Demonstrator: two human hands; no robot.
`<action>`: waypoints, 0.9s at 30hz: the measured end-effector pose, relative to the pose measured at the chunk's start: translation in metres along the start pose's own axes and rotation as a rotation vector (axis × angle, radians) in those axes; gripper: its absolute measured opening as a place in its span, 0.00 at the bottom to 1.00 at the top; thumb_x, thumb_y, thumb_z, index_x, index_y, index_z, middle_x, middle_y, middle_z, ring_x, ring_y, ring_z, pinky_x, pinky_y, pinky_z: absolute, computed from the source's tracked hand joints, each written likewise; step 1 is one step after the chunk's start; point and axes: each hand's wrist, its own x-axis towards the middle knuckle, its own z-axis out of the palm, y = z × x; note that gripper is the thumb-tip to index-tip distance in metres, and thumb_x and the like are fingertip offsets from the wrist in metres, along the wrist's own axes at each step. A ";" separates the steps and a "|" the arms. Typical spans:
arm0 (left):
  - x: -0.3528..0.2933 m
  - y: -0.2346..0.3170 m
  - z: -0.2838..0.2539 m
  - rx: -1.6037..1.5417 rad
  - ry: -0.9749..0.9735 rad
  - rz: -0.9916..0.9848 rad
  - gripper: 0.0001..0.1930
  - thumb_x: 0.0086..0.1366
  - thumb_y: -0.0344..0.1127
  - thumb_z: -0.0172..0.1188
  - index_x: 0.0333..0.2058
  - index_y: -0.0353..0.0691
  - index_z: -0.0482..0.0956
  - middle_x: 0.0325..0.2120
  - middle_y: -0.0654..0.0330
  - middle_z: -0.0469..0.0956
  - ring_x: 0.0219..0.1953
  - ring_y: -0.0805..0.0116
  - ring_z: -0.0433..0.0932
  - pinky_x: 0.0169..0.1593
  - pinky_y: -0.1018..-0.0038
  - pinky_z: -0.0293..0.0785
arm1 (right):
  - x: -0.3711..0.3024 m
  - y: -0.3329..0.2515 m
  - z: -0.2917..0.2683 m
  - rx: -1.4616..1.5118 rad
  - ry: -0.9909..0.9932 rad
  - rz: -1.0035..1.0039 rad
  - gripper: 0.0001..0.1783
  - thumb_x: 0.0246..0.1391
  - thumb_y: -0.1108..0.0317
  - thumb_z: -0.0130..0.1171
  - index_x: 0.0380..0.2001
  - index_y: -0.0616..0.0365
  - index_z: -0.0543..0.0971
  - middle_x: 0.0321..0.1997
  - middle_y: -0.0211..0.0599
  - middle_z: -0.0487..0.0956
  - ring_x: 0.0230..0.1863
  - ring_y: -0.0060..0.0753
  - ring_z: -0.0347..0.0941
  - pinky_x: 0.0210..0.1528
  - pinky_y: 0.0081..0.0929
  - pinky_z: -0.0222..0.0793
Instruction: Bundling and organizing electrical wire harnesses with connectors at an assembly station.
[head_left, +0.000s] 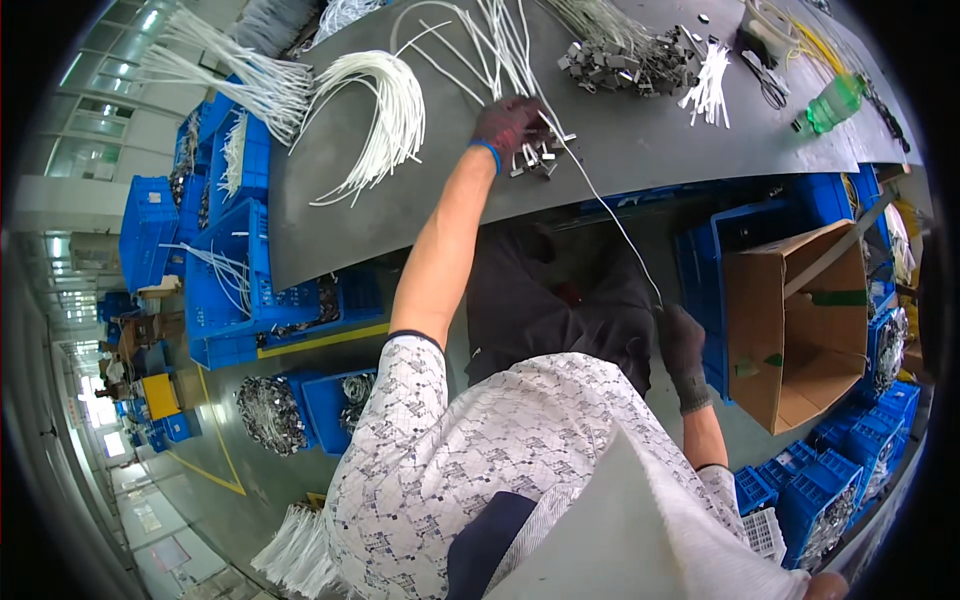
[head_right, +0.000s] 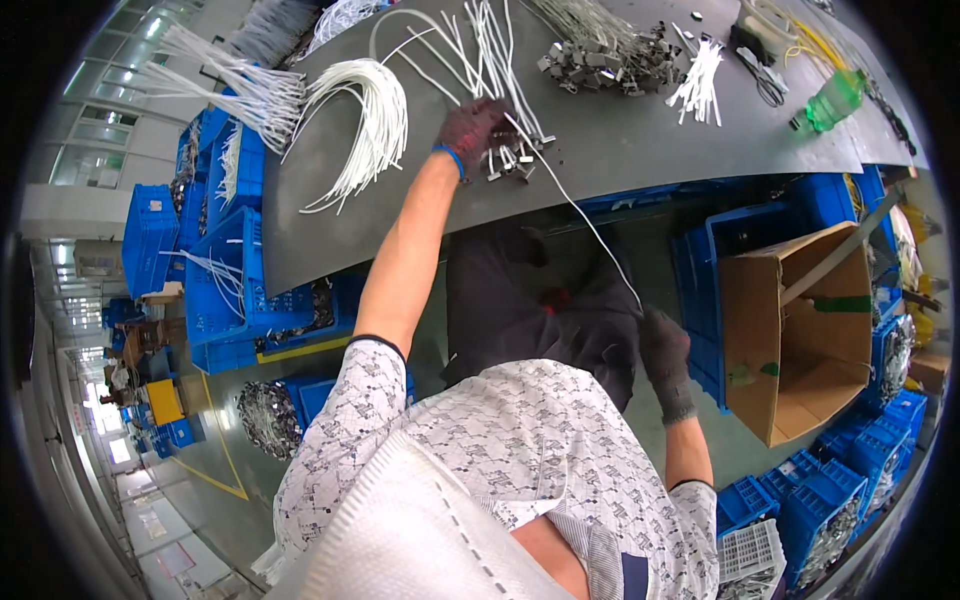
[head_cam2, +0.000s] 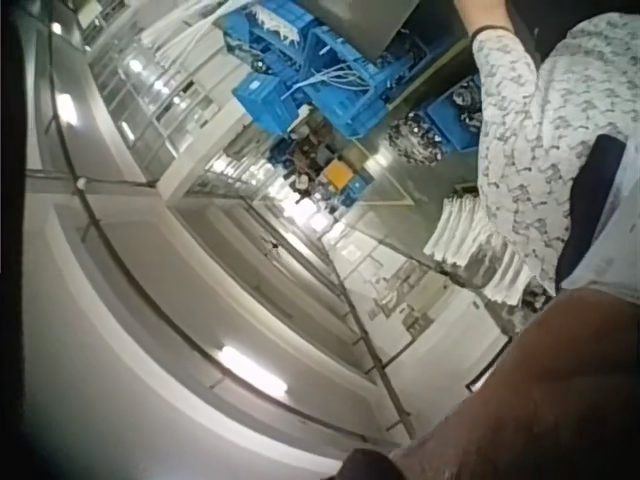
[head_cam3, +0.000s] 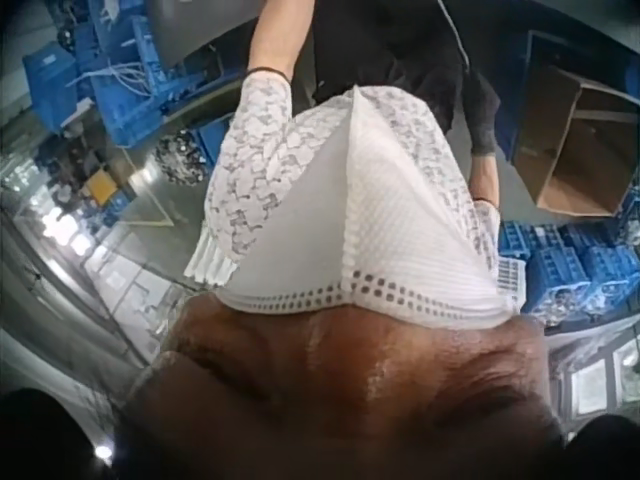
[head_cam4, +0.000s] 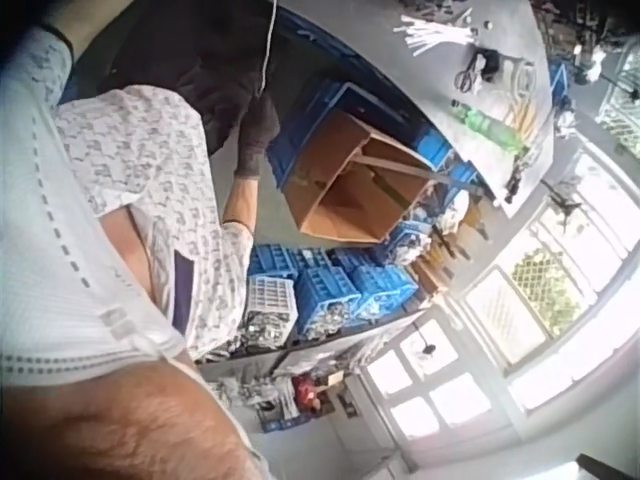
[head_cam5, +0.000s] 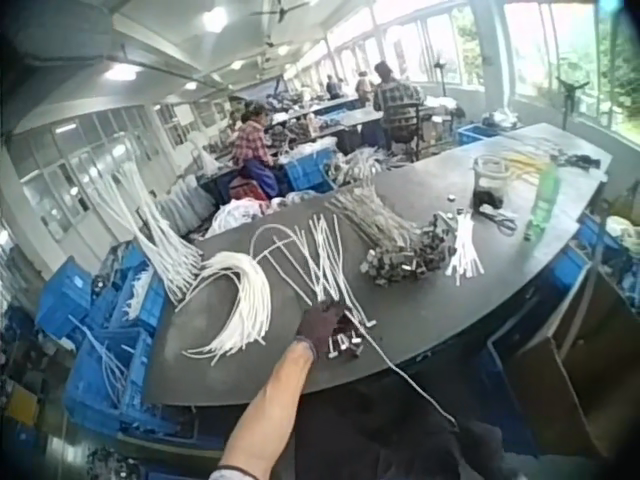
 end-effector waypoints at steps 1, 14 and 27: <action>-0.003 -0.014 0.009 -0.075 -0.047 -0.067 0.08 0.65 0.35 0.63 0.35 0.34 0.81 0.29 0.56 0.82 0.29 0.66 0.82 0.35 0.67 0.83 | 0.017 -0.009 0.004 0.101 0.006 0.012 0.06 0.59 0.67 0.60 0.38 0.55 0.81 0.34 0.47 0.81 0.36 0.53 0.79 0.35 0.38 0.74; -0.068 -0.060 0.058 0.112 -0.079 0.138 0.13 0.66 0.40 0.66 0.36 0.34 0.84 0.30 0.63 0.83 0.33 0.75 0.79 0.42 0.77 0.77 | 0.137 -0.071 0.059 1.169 0.053 0.518 0.24 0.71 0.51 0.45 0.45 0.62 0.81 0.31 0.30 0.79 0.30 0.21 0.71 0.33 0.23 0.68; 0.002 -0.102 0.020 0.323 -0.077 0.129 0.11 0.67 0.38 0.63 0.40 0.36 0.85 0.29 0.63 0.83 0.28 0.77 0.77 0.33 0.77 0.75 | 0.243 -0.073 0.079 0.951 0.100 0.219 0.21 0.68 0.53 0.50 0.48 0.59 0.77 0.35 0.35 0.80 0.35 0.27 0.75 0.36 0.28 0.72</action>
